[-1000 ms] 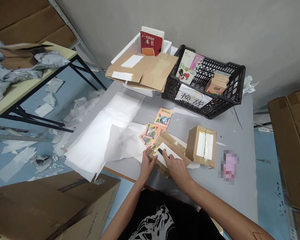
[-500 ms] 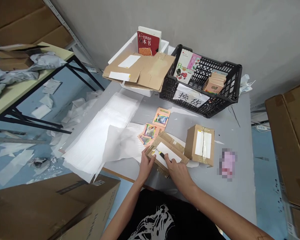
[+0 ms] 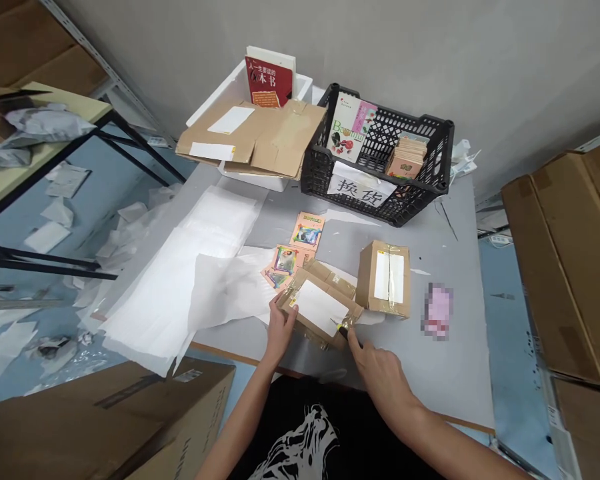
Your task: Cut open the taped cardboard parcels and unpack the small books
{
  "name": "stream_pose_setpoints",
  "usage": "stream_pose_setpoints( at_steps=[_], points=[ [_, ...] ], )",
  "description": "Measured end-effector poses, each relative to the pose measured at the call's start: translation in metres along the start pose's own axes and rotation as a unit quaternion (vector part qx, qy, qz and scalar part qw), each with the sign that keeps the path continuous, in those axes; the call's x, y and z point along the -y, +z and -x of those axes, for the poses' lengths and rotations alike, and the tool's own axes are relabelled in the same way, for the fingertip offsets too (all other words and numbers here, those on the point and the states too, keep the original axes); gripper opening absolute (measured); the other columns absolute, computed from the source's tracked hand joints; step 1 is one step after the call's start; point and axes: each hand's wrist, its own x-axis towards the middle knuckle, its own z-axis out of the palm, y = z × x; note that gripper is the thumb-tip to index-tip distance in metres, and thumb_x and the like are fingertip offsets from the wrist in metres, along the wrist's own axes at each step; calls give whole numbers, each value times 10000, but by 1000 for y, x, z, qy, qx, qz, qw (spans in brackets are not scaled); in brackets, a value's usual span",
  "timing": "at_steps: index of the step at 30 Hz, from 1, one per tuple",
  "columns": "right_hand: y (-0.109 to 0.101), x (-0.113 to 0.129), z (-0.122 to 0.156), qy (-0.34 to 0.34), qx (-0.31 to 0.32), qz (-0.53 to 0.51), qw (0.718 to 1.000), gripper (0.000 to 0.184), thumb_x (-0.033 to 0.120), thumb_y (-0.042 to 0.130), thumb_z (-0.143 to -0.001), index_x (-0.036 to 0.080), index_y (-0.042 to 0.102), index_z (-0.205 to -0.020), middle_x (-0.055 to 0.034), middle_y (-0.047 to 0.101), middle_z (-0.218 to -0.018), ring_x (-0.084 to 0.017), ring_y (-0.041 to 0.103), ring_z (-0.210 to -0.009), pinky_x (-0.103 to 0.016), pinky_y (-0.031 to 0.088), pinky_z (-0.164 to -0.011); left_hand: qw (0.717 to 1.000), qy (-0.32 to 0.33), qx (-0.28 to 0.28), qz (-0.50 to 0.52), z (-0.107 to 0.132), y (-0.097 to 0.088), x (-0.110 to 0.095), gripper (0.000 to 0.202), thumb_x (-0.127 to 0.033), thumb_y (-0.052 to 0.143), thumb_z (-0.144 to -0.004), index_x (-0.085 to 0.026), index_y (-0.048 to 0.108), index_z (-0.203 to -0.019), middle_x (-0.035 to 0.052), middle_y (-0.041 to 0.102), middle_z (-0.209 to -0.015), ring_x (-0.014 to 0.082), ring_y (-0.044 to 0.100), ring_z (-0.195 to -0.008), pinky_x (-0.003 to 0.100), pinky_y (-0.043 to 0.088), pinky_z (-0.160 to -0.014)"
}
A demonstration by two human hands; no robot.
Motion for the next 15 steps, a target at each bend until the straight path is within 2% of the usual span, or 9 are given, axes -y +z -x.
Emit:
stream_pose_setpoints(
  at_steps=[5,8,12,15],
  points=[
    [19,-10,21,15,-18,-13,1000,717,14,649,-688,196,401,-1335,-6,633,-711,-128,617,-463,-211,260,-372,1000,-3,6,-2,0,0,-1,512,-431,470,-881,-181,318,-1301,157,463,-1328,255,423,-1278,426,378,-1008],
    [20,-15,19,7,-47,-23,999,678,10,586,-748,223,375,-1356,8,630,-705,-111,602,-454,-220,222,-377,1000,-4,10,-1,0,-1,-2,510,-433,472,-880,-188,319,-1300,153,466,-1328,255,429,-1273,426,383,-1000],
    [4,-6,-11,10,-80,-62,995,506,146,459,-906,244,341,-1388,-19,651,-777,-109,623,-519,-226,225,-387,1000,-2,10,-1,0,-1,-3,513,-424,484,-876,-188,318,-1300,150,459,-1339,251,426,-1275,425,373,-1011],
    [-10,9,-42,-12,-71,-74,995,474,158,423,-924,208,350,-1389,-71,654,-885,-125,659,-621,-220,305,-425,1000,-11,12,-6,0,-1,-3,513,-425,481,-877,-194,314,-1304,142,449,-1353,244,423,-1278,417,372,-1012]
  ],
)
